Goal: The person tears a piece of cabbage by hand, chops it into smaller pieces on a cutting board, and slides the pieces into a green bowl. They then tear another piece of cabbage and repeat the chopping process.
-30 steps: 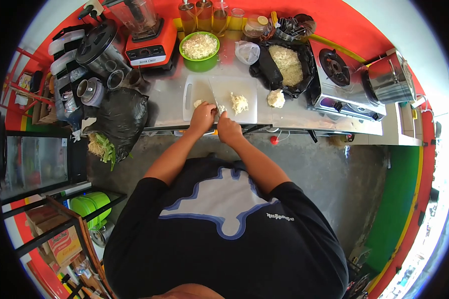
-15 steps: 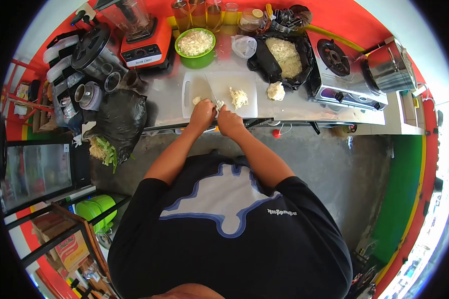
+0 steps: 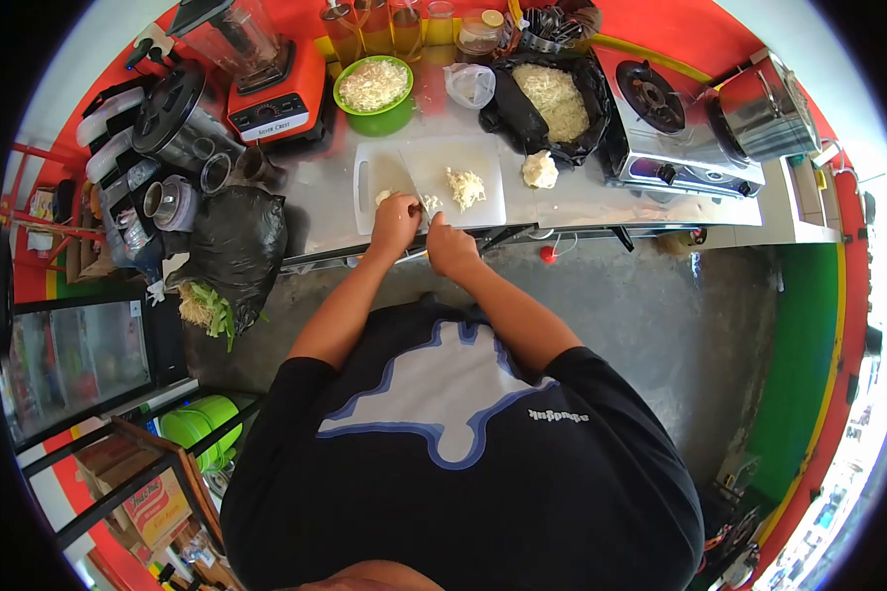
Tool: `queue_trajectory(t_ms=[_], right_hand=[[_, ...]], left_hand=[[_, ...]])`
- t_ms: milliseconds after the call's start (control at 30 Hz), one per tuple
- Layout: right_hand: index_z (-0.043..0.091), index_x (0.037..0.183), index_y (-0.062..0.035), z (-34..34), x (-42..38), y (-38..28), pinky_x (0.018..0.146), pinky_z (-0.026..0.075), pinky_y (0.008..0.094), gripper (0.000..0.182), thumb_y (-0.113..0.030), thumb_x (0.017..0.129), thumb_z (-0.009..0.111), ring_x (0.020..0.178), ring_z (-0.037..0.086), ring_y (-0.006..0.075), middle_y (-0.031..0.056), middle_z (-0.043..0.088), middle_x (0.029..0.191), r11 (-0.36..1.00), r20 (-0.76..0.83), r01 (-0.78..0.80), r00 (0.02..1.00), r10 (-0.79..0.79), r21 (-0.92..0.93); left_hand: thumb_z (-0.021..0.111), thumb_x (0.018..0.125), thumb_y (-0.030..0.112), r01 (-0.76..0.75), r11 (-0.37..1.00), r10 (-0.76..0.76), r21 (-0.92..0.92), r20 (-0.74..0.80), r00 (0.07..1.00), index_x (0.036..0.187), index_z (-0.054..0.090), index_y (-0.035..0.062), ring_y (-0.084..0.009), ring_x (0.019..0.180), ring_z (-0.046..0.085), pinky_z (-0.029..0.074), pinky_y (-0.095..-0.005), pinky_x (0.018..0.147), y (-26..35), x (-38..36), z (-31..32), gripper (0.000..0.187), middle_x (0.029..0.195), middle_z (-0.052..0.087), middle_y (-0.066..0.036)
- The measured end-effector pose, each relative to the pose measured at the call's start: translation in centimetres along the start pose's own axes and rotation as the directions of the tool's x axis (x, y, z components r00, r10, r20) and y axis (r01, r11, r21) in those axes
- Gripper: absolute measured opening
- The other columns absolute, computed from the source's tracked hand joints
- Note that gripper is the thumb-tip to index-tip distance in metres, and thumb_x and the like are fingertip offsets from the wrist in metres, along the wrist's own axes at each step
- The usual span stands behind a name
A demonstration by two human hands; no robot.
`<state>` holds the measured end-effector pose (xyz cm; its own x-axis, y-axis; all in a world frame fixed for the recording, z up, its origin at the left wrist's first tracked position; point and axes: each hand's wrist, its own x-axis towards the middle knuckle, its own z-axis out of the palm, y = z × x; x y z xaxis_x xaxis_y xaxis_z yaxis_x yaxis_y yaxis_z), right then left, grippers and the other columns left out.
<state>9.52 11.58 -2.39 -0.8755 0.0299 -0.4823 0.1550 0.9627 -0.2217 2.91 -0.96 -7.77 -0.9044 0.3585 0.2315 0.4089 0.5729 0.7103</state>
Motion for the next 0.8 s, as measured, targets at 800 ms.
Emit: queue_trajectory(t_ms=[800], right_hand=[[0.043,0.116,0.0026,0.0,0.0,0.1,0.084,0.057,0.0501,0.031,-0.007,0.090,0.058,0.100,0.070,0.0442,0.0307,0.069,0.105,0.999,0.010,0.014,1.000,-0.014,0.045]], left_hand=[[0.068,0.083,0.011,0.164,0.974,-0.175,0.158,0.059,0.983,0.082,0.069,0.0035,-0.0395,0.084,0.067,0.054,-0.0482,0.073,0.7,0.3,-0.4,0.008,0.089,0.068,-0.019]])
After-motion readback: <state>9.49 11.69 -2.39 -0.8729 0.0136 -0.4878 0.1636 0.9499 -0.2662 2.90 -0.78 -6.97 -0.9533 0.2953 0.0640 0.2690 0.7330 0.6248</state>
